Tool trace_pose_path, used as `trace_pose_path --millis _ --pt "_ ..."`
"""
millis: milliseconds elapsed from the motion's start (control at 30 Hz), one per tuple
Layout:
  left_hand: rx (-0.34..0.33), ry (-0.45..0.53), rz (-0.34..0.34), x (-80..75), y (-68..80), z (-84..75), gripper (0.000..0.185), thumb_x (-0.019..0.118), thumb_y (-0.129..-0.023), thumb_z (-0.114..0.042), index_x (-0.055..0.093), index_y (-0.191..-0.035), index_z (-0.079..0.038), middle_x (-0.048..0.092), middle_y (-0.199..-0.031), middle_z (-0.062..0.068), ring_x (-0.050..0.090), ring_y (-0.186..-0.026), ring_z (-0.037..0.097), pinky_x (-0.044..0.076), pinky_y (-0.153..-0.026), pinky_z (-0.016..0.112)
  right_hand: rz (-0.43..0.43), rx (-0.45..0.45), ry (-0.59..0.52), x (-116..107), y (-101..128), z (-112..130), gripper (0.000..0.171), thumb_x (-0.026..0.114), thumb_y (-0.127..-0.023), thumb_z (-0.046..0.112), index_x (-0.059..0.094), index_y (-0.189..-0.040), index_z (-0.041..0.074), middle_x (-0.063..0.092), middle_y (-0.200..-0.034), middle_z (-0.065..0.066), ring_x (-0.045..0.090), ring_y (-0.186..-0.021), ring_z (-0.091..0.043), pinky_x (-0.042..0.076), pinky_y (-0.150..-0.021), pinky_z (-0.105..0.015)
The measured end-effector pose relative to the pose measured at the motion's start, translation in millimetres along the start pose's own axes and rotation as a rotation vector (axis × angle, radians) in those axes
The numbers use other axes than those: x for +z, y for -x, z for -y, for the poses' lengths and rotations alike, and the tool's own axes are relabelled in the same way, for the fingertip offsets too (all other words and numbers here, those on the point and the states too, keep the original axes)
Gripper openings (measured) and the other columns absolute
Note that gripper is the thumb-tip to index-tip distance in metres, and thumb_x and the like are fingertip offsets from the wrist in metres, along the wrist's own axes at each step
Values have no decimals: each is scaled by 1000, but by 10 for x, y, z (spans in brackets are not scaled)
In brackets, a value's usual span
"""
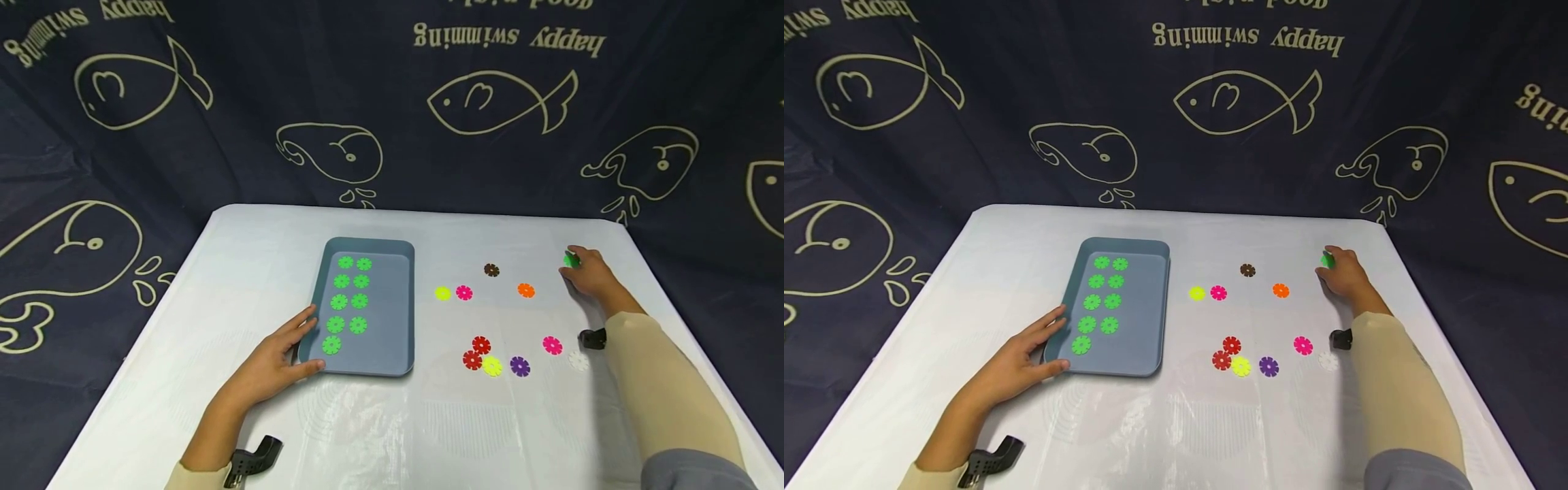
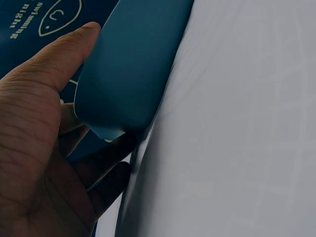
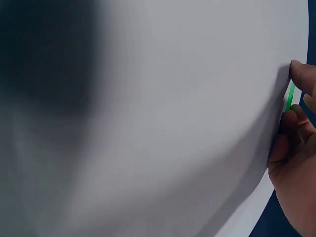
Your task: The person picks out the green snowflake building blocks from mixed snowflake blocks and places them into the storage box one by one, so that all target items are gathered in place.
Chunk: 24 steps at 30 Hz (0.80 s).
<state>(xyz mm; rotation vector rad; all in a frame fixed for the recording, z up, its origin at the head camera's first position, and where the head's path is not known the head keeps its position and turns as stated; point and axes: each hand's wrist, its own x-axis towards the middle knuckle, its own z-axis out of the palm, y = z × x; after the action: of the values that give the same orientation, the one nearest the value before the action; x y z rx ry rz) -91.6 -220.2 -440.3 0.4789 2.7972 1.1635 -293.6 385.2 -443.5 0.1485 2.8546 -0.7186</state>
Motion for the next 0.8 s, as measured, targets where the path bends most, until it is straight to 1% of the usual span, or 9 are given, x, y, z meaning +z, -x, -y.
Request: trace_pose_path --millis 200,300,400,467,667,800 --pt "9 -12 -8 3 2 2 89 78 -83 -49 43 -149 0 25 -163 -5 25 -147 29 30 -112 54 -35 -34 -26 29 10 -31 68 53 -99 15 19 -154 -5 22 -142 -41 29 -132 -56 23 -110 -66" --pt "15 -21 -14 6 6 0 88 78 -84 -48 43 -149 0 25 -162 -4 25 -146 30 30 -112 54 -50 -7 -30 40 20 -26 68 54 -99 16 19 -154 -6 20 -143 -42 29 -132 -57 23 -110 -65" --pt "22 -28 -21 4 6 -2 86 77 -84 -47 44 -148 0 26 -162 -3 26 -146 31 30 -111 55 -44 28 -28 33 37 4 68 53 -99 18 19 -153 -7 19 -143 -44 27 -133 -58 23 -110 -65" --pt "21 -29 -20 4 6 -3 86 77 -85 -47 43 -149 -1 26 -162 -4 26 -146 31 30 -111 55 -35 34 -25 34 44 21 67 53 -99 17 20 -152 -8 20 -143 -44 27 -134 -58 23 -110 -65" --pt "15 -17 -9 8 -2 7 86 76 -86 -48 43 -149 -1 25 -162 -4 24 -147 30 29 -113 54 -39 -15 -2 32 45 42 60 50 -99 14 26 -148 -12 27 -140 -43 29 -132 -57 24 -109 -65" --pt "8 -11 -3 1 3 0 87 76 -84 -49 42 -150 -2 24 -162 -6 24 -147 27 29 -113 53 -40 -24 12 35 48 45 55 49 -99 12 31 -144 -14 32 -138 -43 31 -131 -57 26 -109 -65"
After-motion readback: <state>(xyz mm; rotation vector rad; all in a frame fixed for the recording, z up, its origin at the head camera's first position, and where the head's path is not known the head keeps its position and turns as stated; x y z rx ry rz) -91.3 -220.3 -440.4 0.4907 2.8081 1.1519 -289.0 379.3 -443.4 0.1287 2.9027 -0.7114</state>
